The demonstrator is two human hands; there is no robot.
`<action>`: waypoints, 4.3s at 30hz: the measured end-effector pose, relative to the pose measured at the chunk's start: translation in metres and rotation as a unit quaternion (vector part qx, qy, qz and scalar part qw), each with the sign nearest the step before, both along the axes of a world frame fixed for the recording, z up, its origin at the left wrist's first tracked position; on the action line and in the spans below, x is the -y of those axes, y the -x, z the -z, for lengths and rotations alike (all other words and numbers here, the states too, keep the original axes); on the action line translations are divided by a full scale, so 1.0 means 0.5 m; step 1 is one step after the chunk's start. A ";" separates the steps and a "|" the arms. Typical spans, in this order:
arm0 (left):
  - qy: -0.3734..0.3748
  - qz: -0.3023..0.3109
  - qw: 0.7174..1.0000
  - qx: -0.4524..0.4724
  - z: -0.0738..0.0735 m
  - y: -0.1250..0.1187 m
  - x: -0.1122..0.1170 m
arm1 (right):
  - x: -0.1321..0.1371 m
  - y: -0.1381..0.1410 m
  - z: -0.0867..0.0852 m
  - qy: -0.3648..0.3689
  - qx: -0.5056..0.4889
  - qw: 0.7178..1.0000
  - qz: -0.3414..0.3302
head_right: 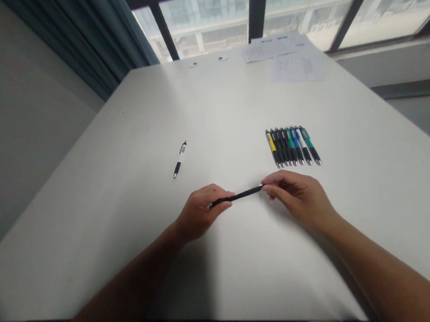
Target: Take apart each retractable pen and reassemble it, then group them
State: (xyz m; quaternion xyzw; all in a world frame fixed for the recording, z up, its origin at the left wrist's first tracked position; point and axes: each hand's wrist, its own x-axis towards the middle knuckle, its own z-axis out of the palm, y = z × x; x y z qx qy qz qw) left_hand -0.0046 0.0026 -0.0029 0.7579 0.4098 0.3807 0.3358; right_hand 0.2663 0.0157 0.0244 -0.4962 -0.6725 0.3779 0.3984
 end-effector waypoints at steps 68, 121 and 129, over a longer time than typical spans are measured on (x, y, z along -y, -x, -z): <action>0.306 0.033 0.883 0.355 -0.004 -0.033 -0.015 | 0.049 0.087 0.036 0.426 -0.303 0.810 -0.264; -0.013 -0.396 0.898 -0.192 0.010 0.152 -0.093 | -0.076 0.045 0.018 0.043 0.546 0.830 0.110; -0.037 -0.252 0.966 -0.044 -0.016 0.089 -0.052 | -0.063 0.014 0.016 0.014 0.431 0.898 0.085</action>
